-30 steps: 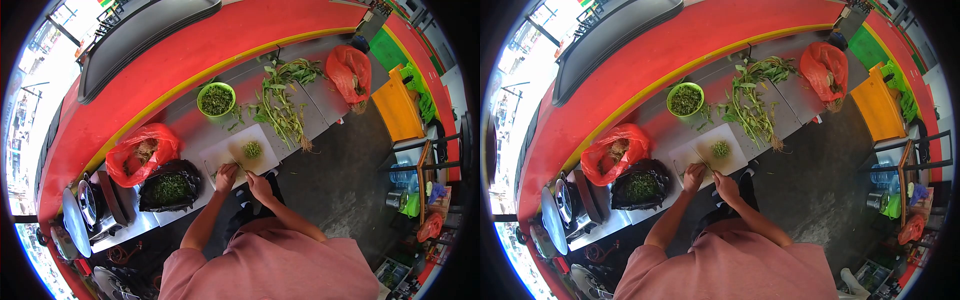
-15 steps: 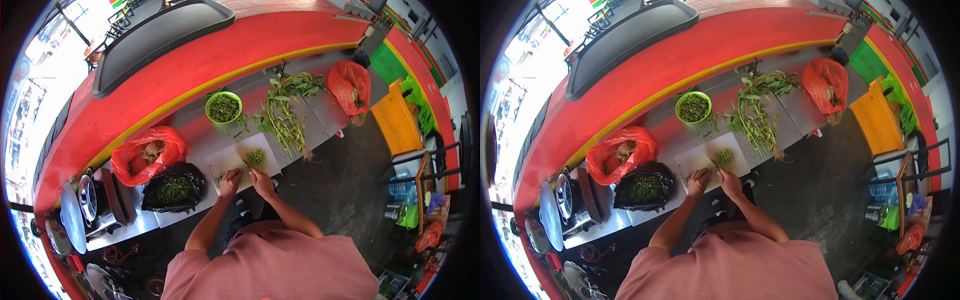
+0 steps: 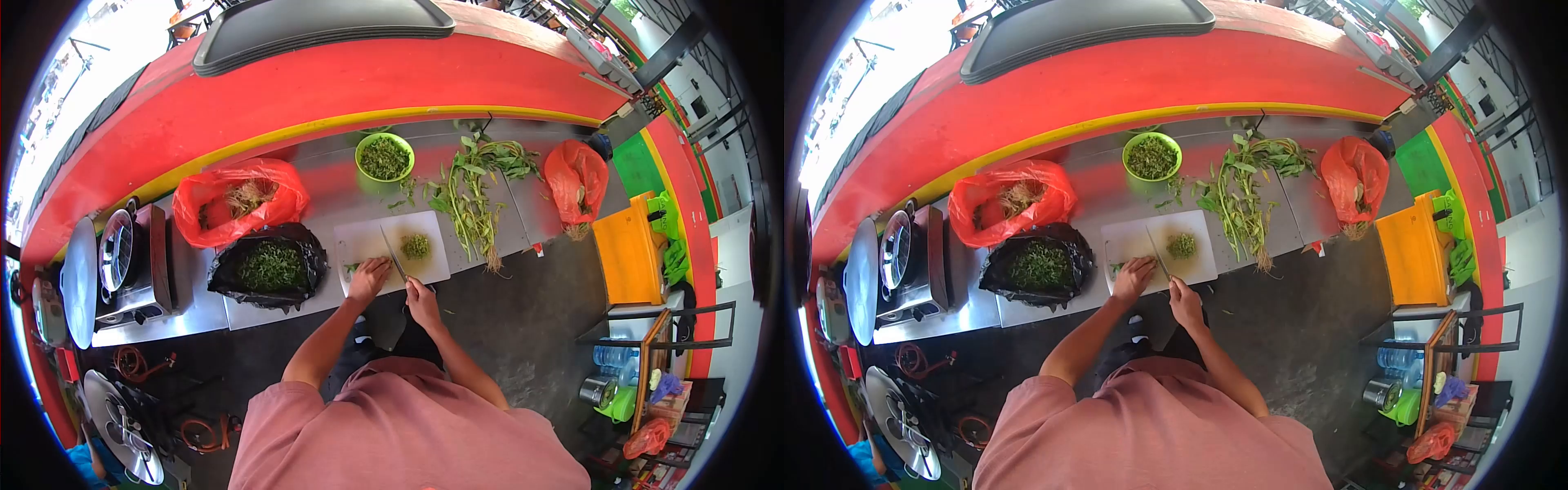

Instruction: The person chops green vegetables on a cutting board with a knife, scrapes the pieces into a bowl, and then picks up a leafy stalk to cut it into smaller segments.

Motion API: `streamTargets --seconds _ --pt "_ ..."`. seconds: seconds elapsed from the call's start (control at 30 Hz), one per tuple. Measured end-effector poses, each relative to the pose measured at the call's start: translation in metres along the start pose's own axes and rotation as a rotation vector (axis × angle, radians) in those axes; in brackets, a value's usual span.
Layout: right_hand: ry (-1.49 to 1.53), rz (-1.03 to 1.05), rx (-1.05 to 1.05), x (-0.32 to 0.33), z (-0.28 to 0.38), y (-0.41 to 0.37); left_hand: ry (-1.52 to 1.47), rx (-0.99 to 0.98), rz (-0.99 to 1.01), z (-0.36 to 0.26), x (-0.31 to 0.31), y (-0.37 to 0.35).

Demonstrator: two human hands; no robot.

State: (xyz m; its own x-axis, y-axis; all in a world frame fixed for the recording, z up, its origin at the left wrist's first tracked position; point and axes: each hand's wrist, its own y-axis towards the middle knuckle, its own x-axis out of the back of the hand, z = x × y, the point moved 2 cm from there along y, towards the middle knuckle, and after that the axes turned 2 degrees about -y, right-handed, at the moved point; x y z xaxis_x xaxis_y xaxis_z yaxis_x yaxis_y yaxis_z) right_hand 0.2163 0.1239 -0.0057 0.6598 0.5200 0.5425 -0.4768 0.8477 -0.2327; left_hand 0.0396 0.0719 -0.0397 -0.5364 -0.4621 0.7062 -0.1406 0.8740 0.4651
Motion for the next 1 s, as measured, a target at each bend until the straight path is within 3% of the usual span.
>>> streamTargets --seconds 0.2,0.5,0.6,0.67,0.8,1.0 --pt "-0.011 -0.031 0.048 -0.006 -0.009 -0.011 -0.018 0.103 -0.117 -0.001 -0.008 -0.002" --pt "-0.130 0.047 0.003 0.010 0.008 -0.010 -0.072 0.179 -0.082 -0.006 -0.004 0.006" --pt "-0.142 -0.004 0.110 -0.004 -0.002 -0.003 -0.078 0.175 -0.064 0.008 -0.018 -0.002" --pt "-0.312 0.045 0.107 -0.012 -0.003 0.012 -0.086 0.184 -0.064 0.007 -0.017 -0.003" --pt "-0.221 0.011 0.176 -0.010 0.004 0.027 -0.094 0.192 -0.065 -0.004 -0.009 0.000" --pt "-0.181 0.092 0.067 0.015 0.016 0.016 -0.124 0.235 -0.062 -0.003 -0.005 0.005"
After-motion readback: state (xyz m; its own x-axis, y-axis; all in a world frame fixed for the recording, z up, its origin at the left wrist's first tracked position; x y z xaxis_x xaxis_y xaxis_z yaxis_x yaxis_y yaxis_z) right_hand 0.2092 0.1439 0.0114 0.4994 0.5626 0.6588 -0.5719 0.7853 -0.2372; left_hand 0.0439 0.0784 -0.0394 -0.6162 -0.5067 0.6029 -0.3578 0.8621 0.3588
